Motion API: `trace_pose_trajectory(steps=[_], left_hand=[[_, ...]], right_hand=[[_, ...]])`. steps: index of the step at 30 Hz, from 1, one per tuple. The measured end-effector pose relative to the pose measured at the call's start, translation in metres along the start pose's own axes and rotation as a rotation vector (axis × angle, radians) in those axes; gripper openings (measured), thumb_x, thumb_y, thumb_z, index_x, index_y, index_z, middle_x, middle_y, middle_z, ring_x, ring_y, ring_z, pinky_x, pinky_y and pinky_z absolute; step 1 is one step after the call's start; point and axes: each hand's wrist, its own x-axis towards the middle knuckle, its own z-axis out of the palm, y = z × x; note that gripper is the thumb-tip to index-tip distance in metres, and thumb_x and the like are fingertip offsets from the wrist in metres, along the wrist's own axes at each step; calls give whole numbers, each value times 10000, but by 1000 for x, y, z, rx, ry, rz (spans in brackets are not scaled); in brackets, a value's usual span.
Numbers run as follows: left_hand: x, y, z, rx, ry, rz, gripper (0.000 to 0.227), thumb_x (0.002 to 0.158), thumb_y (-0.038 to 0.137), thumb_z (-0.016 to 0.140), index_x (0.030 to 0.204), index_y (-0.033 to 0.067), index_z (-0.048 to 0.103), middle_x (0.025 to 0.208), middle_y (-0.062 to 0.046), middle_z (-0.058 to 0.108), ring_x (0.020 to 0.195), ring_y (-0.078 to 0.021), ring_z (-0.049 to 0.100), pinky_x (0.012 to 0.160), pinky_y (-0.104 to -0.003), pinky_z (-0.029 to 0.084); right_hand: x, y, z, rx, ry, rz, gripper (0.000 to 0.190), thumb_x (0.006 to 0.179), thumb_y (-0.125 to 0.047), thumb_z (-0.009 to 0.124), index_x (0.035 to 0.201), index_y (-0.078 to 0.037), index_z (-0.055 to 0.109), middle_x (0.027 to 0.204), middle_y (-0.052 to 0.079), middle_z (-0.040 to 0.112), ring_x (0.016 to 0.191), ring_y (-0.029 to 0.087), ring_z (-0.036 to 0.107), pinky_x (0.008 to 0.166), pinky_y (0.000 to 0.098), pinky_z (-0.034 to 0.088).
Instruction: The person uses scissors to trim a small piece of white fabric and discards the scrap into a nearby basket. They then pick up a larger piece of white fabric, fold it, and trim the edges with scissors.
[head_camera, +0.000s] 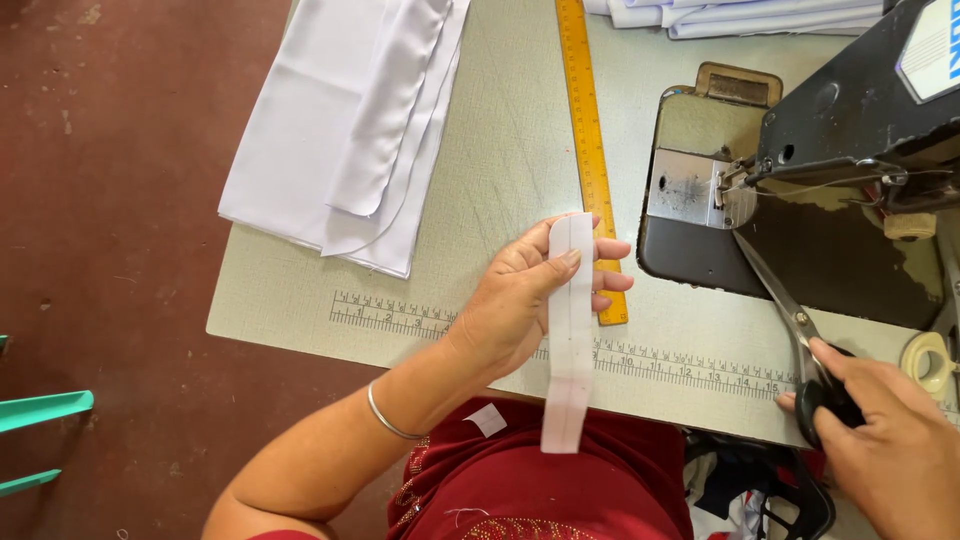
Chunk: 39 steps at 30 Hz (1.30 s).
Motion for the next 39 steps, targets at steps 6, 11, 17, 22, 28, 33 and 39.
trace_pose_trajectory(steps=[6, 11, 17, 22, 28, 33, 39], left_hand=[[-1, -11, -2, -68, 52, -13, 436, 998, 144, 571, 1415, 42, 493, 1329, -247, 641, 1055, -373, 693, 859, -372, 574], [-1, -12, -2, -71, 55, -8, 425, 1008, 138, 559, 1415, 36, 493, 1321, -242, 644, 1062, -372, 693, 865, -366, 568], [0, -20, -6, -38, 49, 59, 421, 1021, 159, 564, 1422, 57, 482, 1312, -217, 651, 1076, -357, 701, 885, -364, 578], [-1, -17, -9, -37, 68, 112, 380, 1023, 136, 557, 1388, 73, 473, 1285, -250, 656, 1047, -364, 704, 852, -366, 582], [-11, 7, -3, 376, 100, 118, 527, 977, 45, 502, 1485, 88, 366, 1256, -168, 671, 1020, -268, 727, 887, -385, 601], [-21, 34, -9, 1231, -62, 440, 558, 808, -121, 453, 1300, 86, 616, 1447, -138, 604, 1431, -274, 527, 1197, -338, 371], [-22, 59, -12, 1359, -254, 252, 396, 885, -133, 486, 1126, 122, 668, 1503, -186, 564, 1247, -270, 657, 880, -314, 557]], right_hand=[[14, 14, 0, 18, -148, 139, 591, 857, -204, 680, 1439, -305, 676, 1375, -53, 615, 1255, 160, 564, 1052, 327, 385], [-22, -77, 8, 412, 93, -291, 296, 918, -3, 699, 1211, 36, 718, 1208, 197, 720, 1057, 274, 676, 968, 363, 571], [-16, -133, 56, 1056, -289, -92, 343, 888, -34, 689, 1226, 13, 648, 1079, 121, 763, 961, 155, 736, 875, 253, 611], [-5, -140, 66, 1049, -332, 6, 306, 870, 6, 731, 1176, -4, 723, 959, 69, 780, 871, 95, 702, 832, 201, 567], [-7, -130, 67, 1044, -384, 8, 261, 915, -43, 663, 1155, -10, 758, 1055, 64, 807, 957, 107, 714, 879, 226, 552], [2, -115, 88, 1155, -485, 125, 265, 923, -27, 657, 1122, 8, 829, 1052, 83, 826, 962, 153, 733, 870, 253, 532], [13, -124, 72, 1066, -508, 156, 316, 956, -98, 585, 1125, -49, 848, 1056, 85, 818, 902, 171, 701, 806, 263, 520]])
